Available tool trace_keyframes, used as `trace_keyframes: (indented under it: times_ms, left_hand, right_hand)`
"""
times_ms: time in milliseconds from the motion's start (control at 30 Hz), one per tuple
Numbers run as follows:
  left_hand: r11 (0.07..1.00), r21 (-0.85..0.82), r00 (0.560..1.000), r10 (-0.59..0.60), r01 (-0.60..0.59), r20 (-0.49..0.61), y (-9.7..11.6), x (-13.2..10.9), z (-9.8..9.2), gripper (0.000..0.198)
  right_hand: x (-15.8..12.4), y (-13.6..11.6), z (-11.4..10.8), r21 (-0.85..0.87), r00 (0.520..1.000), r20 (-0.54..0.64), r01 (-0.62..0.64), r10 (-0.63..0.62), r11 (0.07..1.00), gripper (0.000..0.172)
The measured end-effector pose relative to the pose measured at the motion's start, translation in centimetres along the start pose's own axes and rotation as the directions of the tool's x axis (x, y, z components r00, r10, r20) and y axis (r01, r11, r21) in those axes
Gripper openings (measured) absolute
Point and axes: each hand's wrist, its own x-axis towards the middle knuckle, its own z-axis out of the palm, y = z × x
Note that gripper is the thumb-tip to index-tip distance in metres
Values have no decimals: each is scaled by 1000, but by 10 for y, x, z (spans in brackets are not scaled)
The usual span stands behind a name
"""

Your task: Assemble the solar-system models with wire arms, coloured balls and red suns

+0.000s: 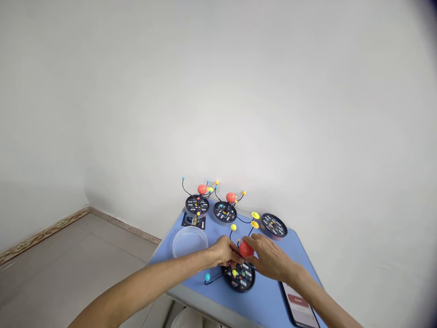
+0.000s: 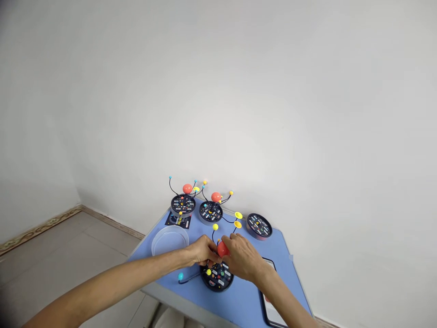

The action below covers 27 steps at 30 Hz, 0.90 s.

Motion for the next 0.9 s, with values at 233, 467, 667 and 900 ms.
trace_keyframes:
  times_ms: [233,467,667,900]
  left_hand:
    - [997,44,997,67,-66,-23,2,-2,1,16]
    - [995,74,998,62,-61,-1,1,2,-1,8]
    - [993,91,997,78,-77,-1,1,-1,-2,5]
    - [993,92,997,79,-79,-5,1,0,-1,9]
  right_hand:
    - [3,-5,1,-58,999,5,-46,46,997,12]
    - [6,-9,-1,-89,995,16,-92,94,992,18]
    - [3,0,-9,-67,998,62,-22,26,998,26]
    - [3,4,-7,-84,998,64,-13,19,996,11]
